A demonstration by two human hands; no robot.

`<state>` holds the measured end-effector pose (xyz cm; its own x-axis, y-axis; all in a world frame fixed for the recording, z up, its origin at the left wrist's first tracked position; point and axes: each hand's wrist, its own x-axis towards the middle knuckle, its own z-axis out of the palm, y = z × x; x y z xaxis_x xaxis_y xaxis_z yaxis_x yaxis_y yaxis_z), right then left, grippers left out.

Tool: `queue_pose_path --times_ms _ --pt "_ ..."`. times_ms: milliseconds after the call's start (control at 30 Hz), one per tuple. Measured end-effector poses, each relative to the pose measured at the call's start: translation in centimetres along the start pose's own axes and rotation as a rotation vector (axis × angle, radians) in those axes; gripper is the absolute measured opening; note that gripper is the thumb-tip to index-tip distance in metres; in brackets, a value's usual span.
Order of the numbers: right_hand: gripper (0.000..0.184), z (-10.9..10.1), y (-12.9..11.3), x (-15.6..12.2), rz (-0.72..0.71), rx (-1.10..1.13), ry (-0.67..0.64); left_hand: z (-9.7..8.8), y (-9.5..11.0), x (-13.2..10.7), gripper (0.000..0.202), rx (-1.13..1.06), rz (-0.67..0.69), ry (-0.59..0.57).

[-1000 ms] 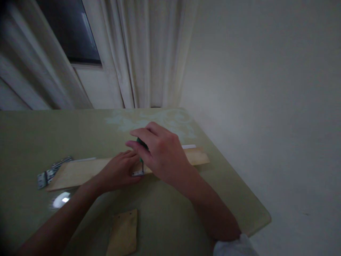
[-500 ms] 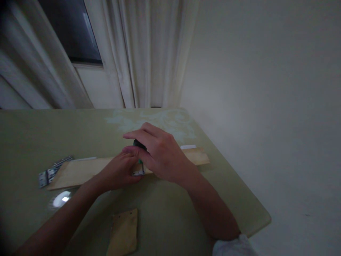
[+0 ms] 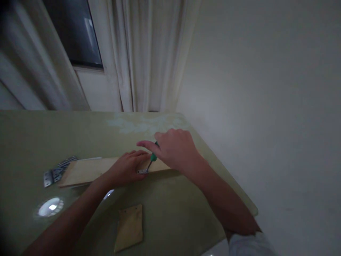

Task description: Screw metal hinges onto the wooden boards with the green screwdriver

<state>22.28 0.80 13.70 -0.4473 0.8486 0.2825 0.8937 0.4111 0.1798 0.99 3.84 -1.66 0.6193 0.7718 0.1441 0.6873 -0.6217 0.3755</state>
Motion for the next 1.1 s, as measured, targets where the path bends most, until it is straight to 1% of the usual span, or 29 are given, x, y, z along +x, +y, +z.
queue_pose_path --times_ms 67,133,200,333,500,567,667,733,800,933,967,1000,1100 --pt "0.064 -0.8 0.1 0.8 -0.112 -0.034 -0.092 0.1 -0.1 0.0 0.071 0.001 0.006 0.011" --pt "0.056 -1.4 0.1 1.6 -0.211 -0.051 -0.143 0.2 -0.2 0.1 0.068 0.0 0.017 0.02" --pt "0.052 -1.7 0.0 2.1 -0.255 -0.073 -0.171 0.2 -0.2 0.1 0.067 -0.003 0.023 0.03" --pt "0.052 -2.3 -0.3 2.5 -0.312 -0.092 -0.203 0.0 -0.1 0.1 0.067 -0.004 0.028 0.035" --pt "0.048 -2.9 0.0 3.0 -0.438 -0.02 -0.23 -0.2 0.0 0.1 0.063 -0.005 0.034 0.032" --pt "0.038 -3.2 0.2 3.2 -0.518 0.041 -0.251 -0.2 0.0 0.1 0.063 -0.009 0.035 0.031" --pt "0.019 -3.5 0.8 3.4 -0.622 0.155 -0.282 0.0 -0.1 0.1 0.062 -0.028 0.038 0.032" --pt "0.013 -3.6 1.5 3.6 -0.646 0.233 -0.29 0.2 -0.3 0.1 0.062 -0.049 0.034 0.034" --pt "0.016 -3.5 2.3 3.8 -0.65 0.311 -0.298 0.4 -0.5 0.2 0.065 -0.082 0.028 0.036" --pt "0.023 -2.8 3.7 4.1 -0.631 0.435 -0.314 0.0 -0.7 0.3 0.085 -0.207 0.044 0.045" --pt "0.023 -2.7 3.9 4.0 -0.623 0.453 -0.316 -0.2 -0.6 0.4 0.084 -0.251 0.058 0.05" --pt "0.023 -2.7 4.0 3.9 -0.613 0.467 -0.317 -0.5 -0.4 0.4 0.076 -0.329 0.075 0.046" --pt "0.025 -2.8 3.8 3.5 -0.571 0.48 -0.318 -0.9 0.2 0.5 0.042 -0.665 0.115 -0.004"
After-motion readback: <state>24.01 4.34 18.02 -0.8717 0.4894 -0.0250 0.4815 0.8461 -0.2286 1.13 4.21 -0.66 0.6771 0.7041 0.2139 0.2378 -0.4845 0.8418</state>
